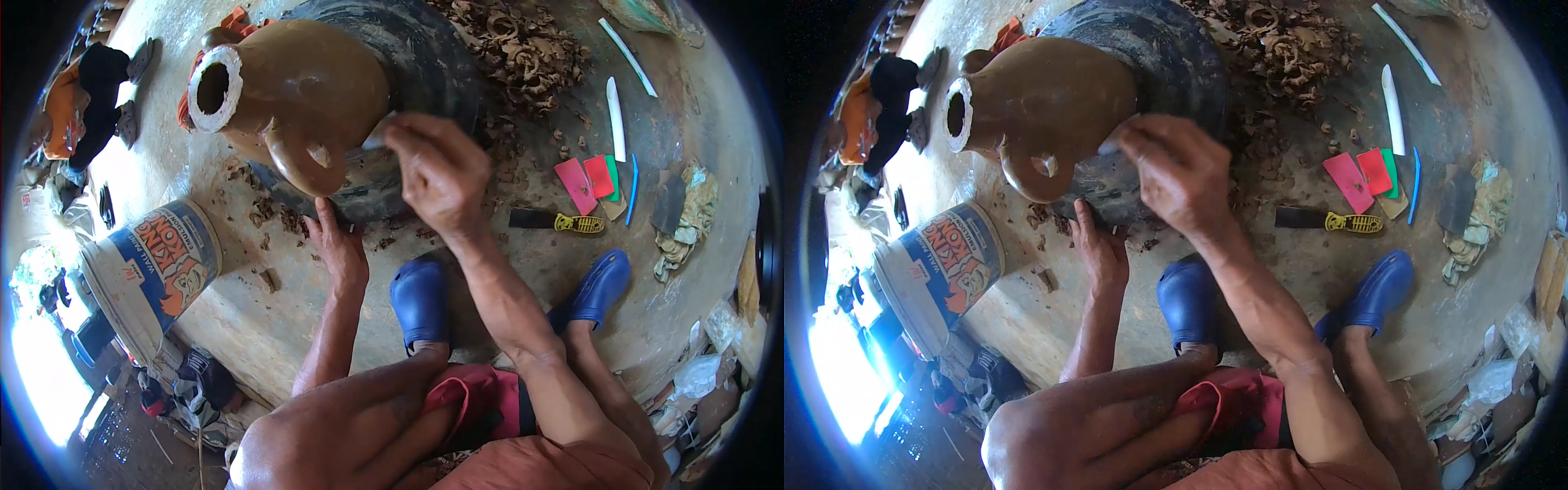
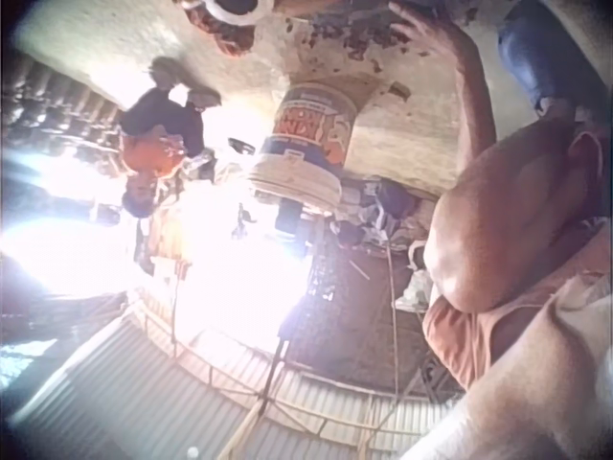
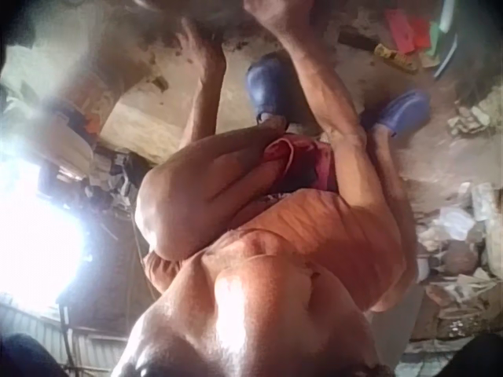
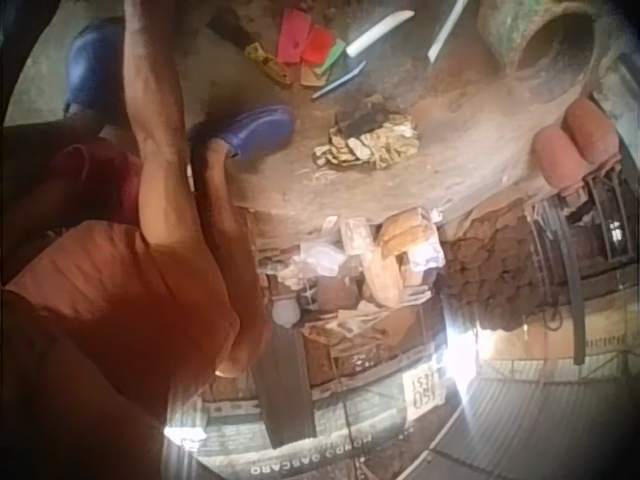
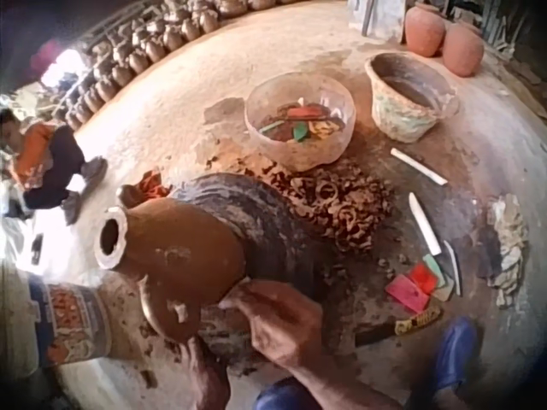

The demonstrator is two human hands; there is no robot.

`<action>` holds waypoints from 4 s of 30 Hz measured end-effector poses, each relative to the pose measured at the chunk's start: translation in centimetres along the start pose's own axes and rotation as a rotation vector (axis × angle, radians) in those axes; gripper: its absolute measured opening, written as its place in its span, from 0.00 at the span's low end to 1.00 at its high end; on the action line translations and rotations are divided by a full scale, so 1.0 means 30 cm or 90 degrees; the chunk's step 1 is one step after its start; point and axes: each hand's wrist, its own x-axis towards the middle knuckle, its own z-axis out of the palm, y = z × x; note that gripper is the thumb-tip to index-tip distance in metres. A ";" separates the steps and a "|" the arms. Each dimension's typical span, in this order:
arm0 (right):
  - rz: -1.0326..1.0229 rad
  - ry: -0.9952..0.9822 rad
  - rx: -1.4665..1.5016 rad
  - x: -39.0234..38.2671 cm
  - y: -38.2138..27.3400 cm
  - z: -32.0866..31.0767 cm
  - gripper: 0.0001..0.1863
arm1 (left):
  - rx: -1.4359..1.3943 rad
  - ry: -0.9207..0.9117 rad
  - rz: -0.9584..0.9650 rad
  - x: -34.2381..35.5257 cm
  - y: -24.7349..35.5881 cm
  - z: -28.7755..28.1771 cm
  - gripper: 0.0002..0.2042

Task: The person shapes and smooths a clay pot on a manual pottery wheel using various tools including a metal scraper, a blue plastic tool, and a sponge.

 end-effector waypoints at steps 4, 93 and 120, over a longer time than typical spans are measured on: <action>-0.184 0.078 -0.024 0.218 0.045 0.011 0.17 | 0.010 -0.017 0.030 -0.018 0.012 0.010 0.32; 0.002 0.024 0.009 0.210 -0.124 -0.001 0.14 | -0.024 -0.049 -0.149 -0.039 -0.020 0.009 0.31; -0.056 -0.057 -0.023 0.302 -0.068 0.049 0.13 | -0.047 0.028 -0.069 0.086 0.079 -0.065 0.29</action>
